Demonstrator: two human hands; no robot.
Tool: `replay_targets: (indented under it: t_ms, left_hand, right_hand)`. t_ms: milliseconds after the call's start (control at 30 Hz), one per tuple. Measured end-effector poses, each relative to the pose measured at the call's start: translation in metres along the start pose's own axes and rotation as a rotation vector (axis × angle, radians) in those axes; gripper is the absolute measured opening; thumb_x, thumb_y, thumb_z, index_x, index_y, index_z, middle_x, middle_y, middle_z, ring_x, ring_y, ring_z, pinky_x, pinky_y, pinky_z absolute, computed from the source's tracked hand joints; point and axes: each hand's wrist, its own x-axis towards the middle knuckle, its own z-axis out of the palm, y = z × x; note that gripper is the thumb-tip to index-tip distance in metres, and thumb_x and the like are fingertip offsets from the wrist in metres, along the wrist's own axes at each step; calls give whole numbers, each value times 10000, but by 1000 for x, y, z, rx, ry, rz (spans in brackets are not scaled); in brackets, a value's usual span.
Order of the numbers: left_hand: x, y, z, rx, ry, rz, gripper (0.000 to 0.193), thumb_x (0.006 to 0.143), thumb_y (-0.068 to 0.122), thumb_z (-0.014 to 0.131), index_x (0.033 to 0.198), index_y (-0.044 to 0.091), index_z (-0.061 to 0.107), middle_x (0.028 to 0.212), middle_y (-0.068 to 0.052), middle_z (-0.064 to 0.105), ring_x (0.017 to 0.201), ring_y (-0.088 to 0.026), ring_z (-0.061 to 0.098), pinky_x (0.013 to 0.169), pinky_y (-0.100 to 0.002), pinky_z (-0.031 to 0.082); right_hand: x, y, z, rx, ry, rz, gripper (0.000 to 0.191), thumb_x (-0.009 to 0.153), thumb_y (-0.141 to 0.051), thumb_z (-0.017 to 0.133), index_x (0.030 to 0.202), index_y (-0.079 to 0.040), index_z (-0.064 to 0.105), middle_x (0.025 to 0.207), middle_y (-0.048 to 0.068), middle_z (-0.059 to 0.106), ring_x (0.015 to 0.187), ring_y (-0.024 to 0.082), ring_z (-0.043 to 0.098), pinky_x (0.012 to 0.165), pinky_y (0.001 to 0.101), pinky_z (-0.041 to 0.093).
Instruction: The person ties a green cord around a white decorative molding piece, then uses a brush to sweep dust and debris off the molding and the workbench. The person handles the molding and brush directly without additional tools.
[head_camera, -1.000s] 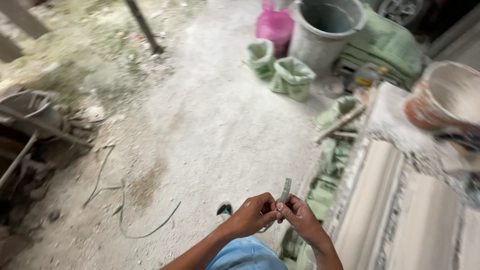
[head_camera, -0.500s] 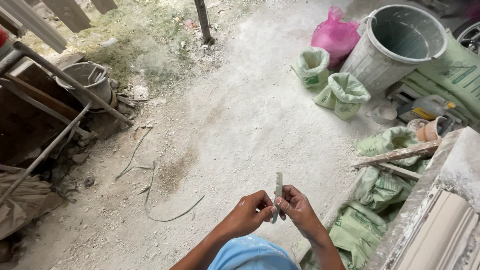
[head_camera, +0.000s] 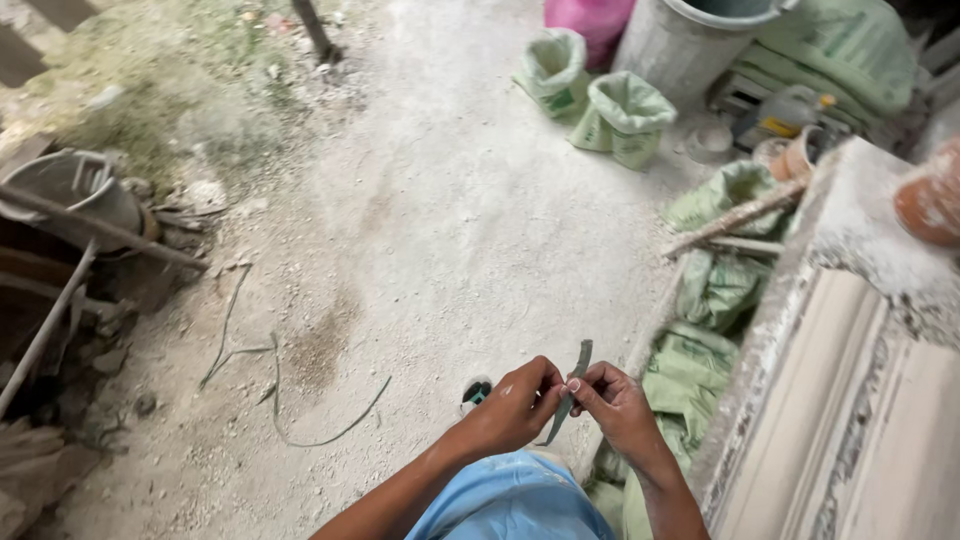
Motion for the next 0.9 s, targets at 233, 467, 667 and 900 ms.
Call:
replay_targets:
  t_ms: [233,467,667,900]
  left_hand:
    - [36,21,70,-159,-207,65,194,986,107,620,1116,-17,547,899,-101,689,777,-145,662,680,-326,570]
    - [68,56,143,-42,-520,28,186,982,156,670,1058,-9,631,843,-61,678,765,-128,621,685,-300,549]
    - [76,79,213,-59,-694,27,178,1000,170,608,1074,11,634,864,-45,709,788,-89,650,682,-281,559]
    - [90,94,283,-52,-822,-14,195,1044,180,575,1082,-7,614,897,-65,713,823,-101,658,723,-281,563]
  right_hand:
    - [-55,-4,-50,109,199,-87,227,953,-250,679,1028,-36,656,832,47,697,726,116,635,675,297,555]
    - [-132,5,-104,183,395,-120,223,970,-260,696,1000,-65,591,839,28,680,750,102,605,688,273,513]
    - [-192,24,-146,262,562,-153,226,949,-262,693,1056,-70,638,906,16,708,830,92,643,719,282,553]
    - [-235,30,-186,452,718,-231,238,967,-245,685,1077,-35,667,924,10,682,825,101,650,683,313,578]
